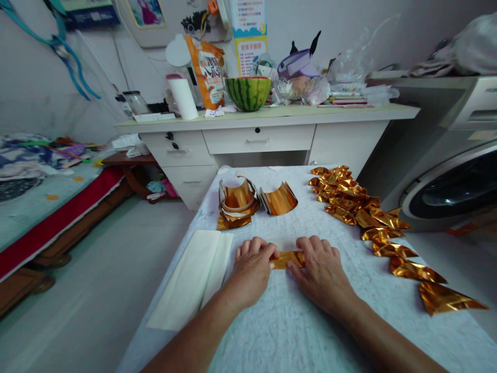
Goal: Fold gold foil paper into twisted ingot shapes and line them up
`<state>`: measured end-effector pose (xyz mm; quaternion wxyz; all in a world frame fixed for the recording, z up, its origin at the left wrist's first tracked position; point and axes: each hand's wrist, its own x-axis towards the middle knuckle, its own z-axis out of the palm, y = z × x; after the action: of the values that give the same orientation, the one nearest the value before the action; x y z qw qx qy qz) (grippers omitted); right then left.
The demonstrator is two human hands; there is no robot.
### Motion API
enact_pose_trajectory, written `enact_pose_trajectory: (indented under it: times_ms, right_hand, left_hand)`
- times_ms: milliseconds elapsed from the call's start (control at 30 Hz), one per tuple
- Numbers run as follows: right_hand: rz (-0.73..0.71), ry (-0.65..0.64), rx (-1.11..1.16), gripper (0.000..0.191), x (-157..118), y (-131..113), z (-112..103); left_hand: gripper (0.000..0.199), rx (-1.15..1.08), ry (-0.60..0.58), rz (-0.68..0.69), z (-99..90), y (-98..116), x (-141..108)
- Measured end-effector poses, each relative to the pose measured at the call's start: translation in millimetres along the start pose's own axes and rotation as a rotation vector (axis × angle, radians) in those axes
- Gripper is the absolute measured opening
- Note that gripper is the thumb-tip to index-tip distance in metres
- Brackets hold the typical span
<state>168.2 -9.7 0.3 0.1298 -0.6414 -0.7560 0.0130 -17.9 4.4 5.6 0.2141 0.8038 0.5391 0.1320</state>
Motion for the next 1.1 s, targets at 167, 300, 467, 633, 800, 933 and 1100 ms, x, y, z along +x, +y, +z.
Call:
enact_pose_trajectory:
  times_ms: [167,300,467,633,800,933,1100]
  right_hand:
    - [0.021,0.011,0.014,0.032,-4.2,19.5,-1.1]
    - [0.034,-0.024,0.042,0.037,-5.2,32.2,-4.5]
    - [0.033,-0.065,0.094,0.039,-4.4,47.5,-5.0]
    - [0.013,-0.054,0.192,0.036,-1.6,60.6,-3.7]
    - [-0.119,0.029,0.35,0.024,-0.2,49.5,-21.4]
    - [-0.266,-0.05,0.352,0.027,-1.0,33.5,-28.1]
    - [-0.258,-0.089,0.28,0.032,0.8,31.7,-18.5]
  left_hand:
    - [0.023,-0.011,-0.004,0.007,-1.7,-0.2,0.0]
    - [0.022,-0.013,-0.018,0.002,-3.7,0.3,0.3]
    - [0.023,-0.009,-0.002,0.018,-1.6,-2.4,0.7]
    - [0.022,-0.019,0.013,0.032,0.2,-4.3,1.1]
    - [0.024,-0.033,0.022,0.045,-1.6,-2.9,1.9]
    - [0.024,-0.036,0.031,0.045,-2.3,-1.2,2.4]
    - [0.017,-0.02,0.079,0.057,-3.5,2.9,1.7]
